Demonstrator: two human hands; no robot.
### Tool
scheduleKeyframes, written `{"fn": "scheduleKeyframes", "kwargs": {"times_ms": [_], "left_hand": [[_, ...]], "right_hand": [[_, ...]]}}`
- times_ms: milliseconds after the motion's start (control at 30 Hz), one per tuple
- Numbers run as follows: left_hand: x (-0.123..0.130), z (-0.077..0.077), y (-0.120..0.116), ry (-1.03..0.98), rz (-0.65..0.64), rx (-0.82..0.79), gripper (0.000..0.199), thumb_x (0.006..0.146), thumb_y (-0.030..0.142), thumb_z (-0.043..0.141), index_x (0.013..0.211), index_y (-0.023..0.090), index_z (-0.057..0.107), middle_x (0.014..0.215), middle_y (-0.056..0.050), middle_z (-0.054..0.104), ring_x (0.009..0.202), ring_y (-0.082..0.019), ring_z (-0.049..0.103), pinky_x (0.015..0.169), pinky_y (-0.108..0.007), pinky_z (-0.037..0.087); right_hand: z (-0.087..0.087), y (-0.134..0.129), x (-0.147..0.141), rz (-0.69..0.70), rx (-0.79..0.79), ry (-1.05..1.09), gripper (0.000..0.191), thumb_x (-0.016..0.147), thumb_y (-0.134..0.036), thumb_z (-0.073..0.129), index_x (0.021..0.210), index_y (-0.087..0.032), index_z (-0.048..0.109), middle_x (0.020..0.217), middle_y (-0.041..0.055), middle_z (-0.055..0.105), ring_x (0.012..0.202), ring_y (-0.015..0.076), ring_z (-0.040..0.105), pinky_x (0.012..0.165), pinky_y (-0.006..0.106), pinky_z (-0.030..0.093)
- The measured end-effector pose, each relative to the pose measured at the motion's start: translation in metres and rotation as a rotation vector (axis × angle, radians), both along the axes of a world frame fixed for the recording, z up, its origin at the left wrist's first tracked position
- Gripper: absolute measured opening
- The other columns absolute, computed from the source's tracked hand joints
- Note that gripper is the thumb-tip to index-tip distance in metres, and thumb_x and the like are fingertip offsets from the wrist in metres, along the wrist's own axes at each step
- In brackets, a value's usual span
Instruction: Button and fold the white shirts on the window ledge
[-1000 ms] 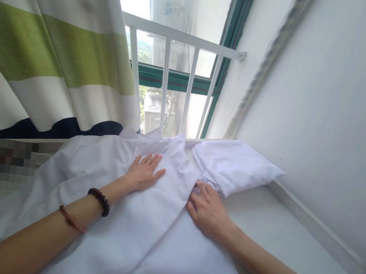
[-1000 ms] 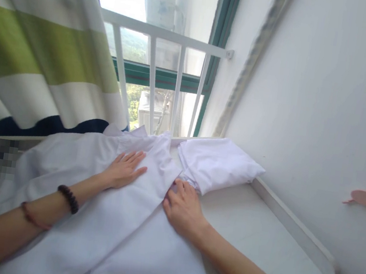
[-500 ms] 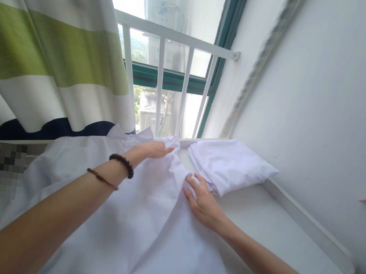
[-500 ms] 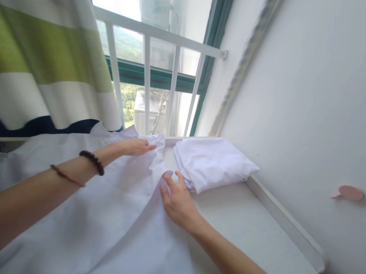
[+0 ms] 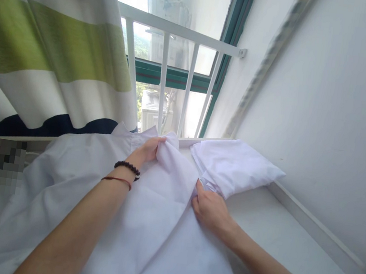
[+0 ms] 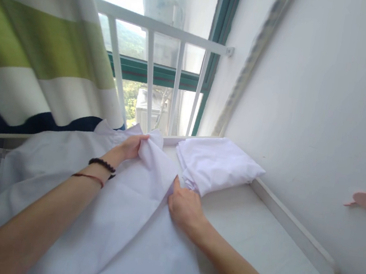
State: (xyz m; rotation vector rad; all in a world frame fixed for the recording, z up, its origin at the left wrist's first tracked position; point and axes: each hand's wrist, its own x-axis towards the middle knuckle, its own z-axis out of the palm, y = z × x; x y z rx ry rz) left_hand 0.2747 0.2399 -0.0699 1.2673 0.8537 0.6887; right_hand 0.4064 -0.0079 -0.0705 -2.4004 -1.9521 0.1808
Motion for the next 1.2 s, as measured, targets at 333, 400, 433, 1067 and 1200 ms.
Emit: {"fn": "scheduleKeyframes", "kwargs": {"times_ms": [333,400,433,1067,1200], "left_hand": [[0.008,-0.007,-0.011,-0.298,-0.089,-0.145,0.036,0.097,0.031,0.034,0.096,0.011,0.063,0.081,-0.010,0.068,0.078,-0.022,0.066,0.072,-0.031,0.054],[0.004,-0.008,-0.013,-0.307,-0.107,-0.170,0.034,0.096,0.033,0.037,0.091,0.012,0.063,0.076,-0.009,0.067,0.074,-0.020,0.066,0.070,-0.030,0.054],[0.002,-0.009,-0.014,-0.312,-0.110,-0.177,0.033,0.096,0.033,0.039,0.089,0.012,0.063,0.074,-0.008,0.067,0.072,-0.020,0.065,0.069,-0.029,0.054],[-0.014,-0.011,-0.018,-0.379,-0.042,-0.150,0.019,0.090,0.008,0.045,0.102,0.011,0.060,0.075,-0.003,0.066,0.065,-0.012,0.061,0.064,-0.022,0.052],[-0.013,-0.014,-0.014,-0.350,-0.013,-0.145,0.021,0.087,0.012,0.051,0.106,0.011,0.060,0.075,-0.004,0.066,0.063,-0.013,0.061,0.062,-0.023,0.053]], "right_hand": [[0.005,0.002,0.004,0.279,0.258,0.263,0.035,0.087,-0.015,0.047,0.119,-0.023,0.059,0.126,0.0114,0.049,0.108,0.0216,0.055,0.092,0.033,0.043],[0.008,0.006,0.004,0.230,0.283,0.408,0.032,0.093,-0.020,0.042,0.119,-0.026,0.059,0.127,0.0095,0.049,0.107,0.0196,0.056,0.092,0.033,0.044],[0.009,0.008,0.004,0.189,0.291,0.456,0.032,0.095,-0.022,0.040,0.119,-0.027,0.059,0.125,0.0089,0.049,0.105,0.0190,0.057,0.092,0.033,0.044],[-0.001,0.044,0.004,-0.019,0.536,0.981,0.037,0.078,-0.027,0.054,0.108,-0.024,0.032,0.089,-0.0011,0.053,0.071,0.0142,0.057,0.065,0.028,0.048],[-0.006,0.041,0.007,-0.134,0.424,1.074,0.060,0.069,-0.021,0.055,0.120,-0.026,0.024,0.094,-0.0036,0.048,0.049,0.0067,0.046,0.046,0.022,0.041]]}}
